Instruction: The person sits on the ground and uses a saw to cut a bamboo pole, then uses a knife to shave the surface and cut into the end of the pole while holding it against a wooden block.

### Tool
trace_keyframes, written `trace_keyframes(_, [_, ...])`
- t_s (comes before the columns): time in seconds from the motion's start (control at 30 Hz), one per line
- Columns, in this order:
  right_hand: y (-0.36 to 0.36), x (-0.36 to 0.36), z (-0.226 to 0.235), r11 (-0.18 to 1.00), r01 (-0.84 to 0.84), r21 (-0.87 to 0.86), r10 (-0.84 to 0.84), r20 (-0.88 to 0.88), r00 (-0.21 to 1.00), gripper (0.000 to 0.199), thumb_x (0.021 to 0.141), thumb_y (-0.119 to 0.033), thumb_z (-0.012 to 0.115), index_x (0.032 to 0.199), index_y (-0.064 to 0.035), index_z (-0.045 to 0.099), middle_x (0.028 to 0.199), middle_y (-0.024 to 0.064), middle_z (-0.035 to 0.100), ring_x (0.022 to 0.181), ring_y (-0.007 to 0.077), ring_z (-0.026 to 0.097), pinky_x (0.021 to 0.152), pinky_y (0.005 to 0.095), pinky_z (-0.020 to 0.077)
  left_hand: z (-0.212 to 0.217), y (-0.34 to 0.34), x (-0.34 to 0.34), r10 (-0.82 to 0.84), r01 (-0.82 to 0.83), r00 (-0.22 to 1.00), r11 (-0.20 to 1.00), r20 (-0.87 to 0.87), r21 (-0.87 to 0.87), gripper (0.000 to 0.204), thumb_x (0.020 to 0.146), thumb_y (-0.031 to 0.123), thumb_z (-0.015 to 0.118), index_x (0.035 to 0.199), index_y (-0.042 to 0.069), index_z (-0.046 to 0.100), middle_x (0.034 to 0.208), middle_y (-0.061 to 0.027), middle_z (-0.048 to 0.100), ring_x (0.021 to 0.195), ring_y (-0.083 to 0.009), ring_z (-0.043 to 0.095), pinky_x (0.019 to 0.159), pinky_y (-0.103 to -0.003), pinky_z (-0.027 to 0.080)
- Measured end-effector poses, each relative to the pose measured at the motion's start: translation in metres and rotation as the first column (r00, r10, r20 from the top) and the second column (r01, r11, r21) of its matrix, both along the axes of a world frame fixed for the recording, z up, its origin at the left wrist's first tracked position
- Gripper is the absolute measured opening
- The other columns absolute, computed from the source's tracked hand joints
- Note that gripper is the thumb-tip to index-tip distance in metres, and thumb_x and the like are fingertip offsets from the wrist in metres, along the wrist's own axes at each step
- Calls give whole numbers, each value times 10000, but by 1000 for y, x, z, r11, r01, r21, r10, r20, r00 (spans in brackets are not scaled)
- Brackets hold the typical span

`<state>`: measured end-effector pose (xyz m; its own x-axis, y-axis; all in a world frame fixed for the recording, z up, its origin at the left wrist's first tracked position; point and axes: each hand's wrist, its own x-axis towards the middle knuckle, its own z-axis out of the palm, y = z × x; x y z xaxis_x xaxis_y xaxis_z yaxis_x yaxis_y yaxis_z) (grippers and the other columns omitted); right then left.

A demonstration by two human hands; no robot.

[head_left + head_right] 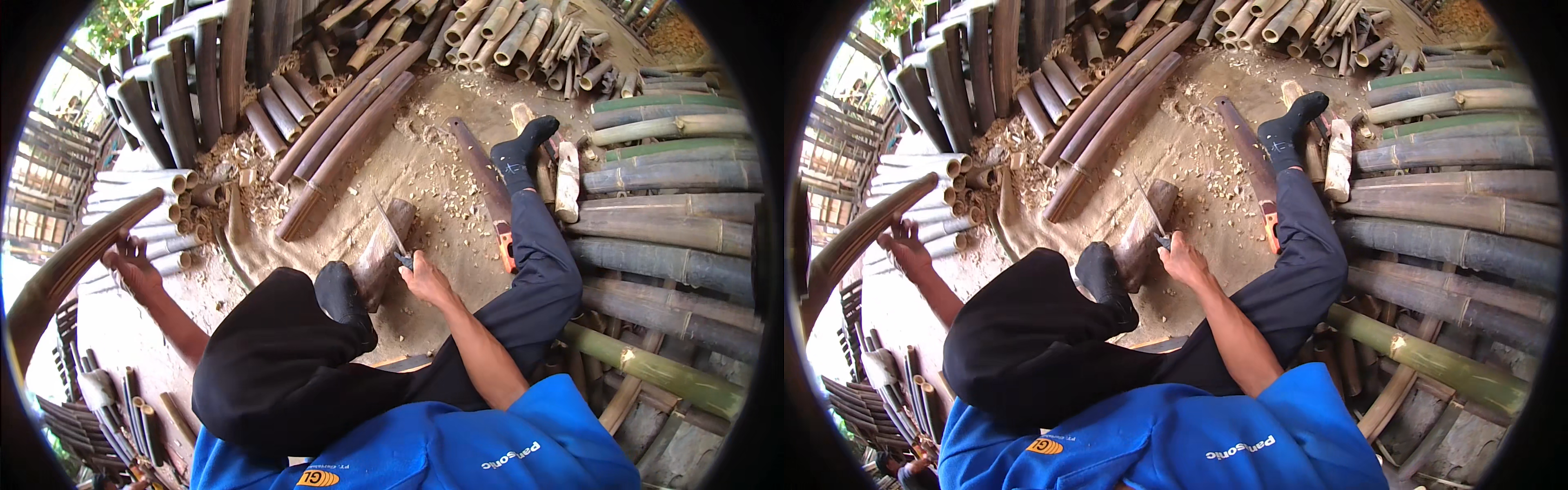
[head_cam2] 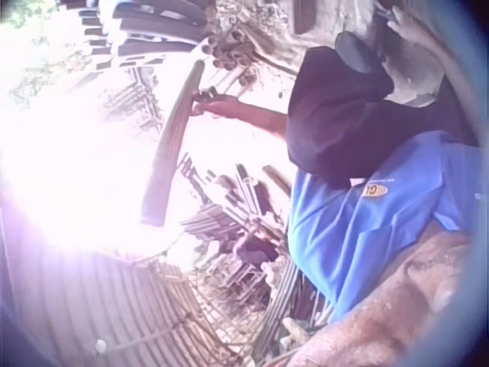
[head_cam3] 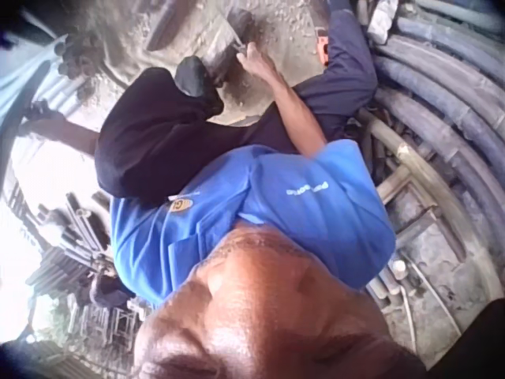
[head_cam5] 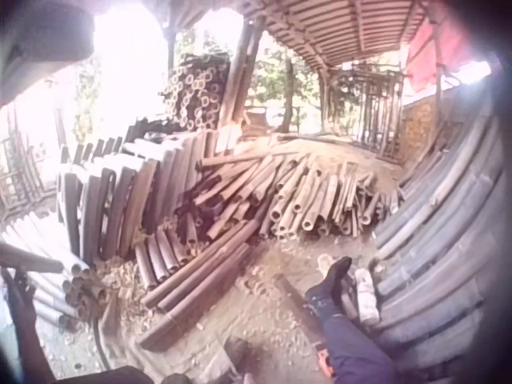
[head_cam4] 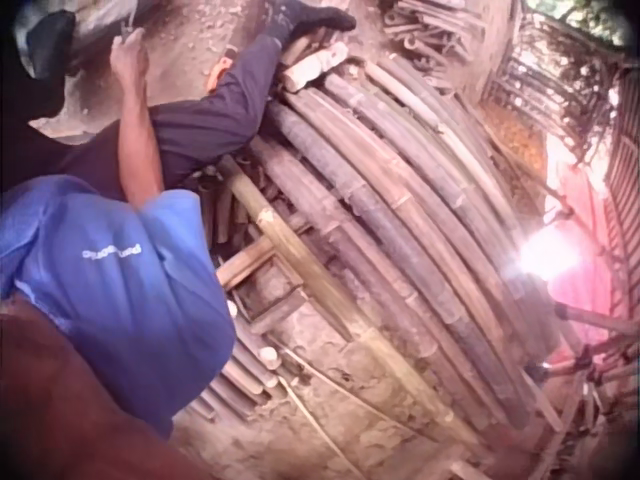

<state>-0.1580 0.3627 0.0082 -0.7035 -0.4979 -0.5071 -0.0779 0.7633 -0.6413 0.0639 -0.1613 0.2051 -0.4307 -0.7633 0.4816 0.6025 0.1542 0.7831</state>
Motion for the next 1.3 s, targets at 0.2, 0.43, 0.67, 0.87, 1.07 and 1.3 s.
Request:
trace_keyframes(0.2, [-9,5,15,989,80,-127,-62,139,988,454,972,-356,604,1199,11,462,879,232,669,704,359,691,616,483,544,53,8,-27,607,-495,683,794,407,-352,672,808,395,840,1341,75,583,1239,-153,657,1165,-259,616,1015,-392,491])
trace_keyframes(0.43, [12,3,30,887,283,-365,-181,290,940,375,1002,-325,578,1226,-48,460,797,208,659,609,390,648,626,488,536,3,93,-105,433,-480,877,803,208,354,320,824,220,786,1057,22,696,1000,-136,672,938,-259,637,873,-437,518])
trace_keyframes(0.67, [-3,15,29,959,75,-272,-132,-197,971,403,1010,-295,601,1286,-34,466,924,273,659,844,494,652,744,525,512,-114,133,-130,99,-232,962,784,254,575,290,780,98,833,994,1,663,841,-108,672,748,-240,671,727,-407,591])
trace_keyframes(0.87, [6,2,25,999,46,-27,-52,-252,966,428,1007,-270,601,1335,-34,460,999,294,672,928,515,649,760,545,510,-170,119,-154,162,-344,930,696,330,630,452,758,42,835,1145,47,601,951,-69,651,850,-229,660,816,-429,575])
trace_keyframes(1.07, [-17,2,93,958,-71,-278,-45,-389,920,426,1011,-209,603,1371,-22,471,1011,296,677,921,462,687,724,499,533,-181,94,-137,193,-402,909,644,371,651,517,708,7,880,1142,37,602,936,-72,657,786,-231,663,729,-423,592])
trace_keyframes(1.3, [-17,-8,37,997,-80,14,78,-436,897,268,1002,-219,611,1078,-34,434,920,251,657,789,455,678,625,544,529,-168,101,-174,234,-426,894,710,383,560,529,701,-23,880,1149,-1,601,963,-94,679,796,-222,675,721,-390,595])
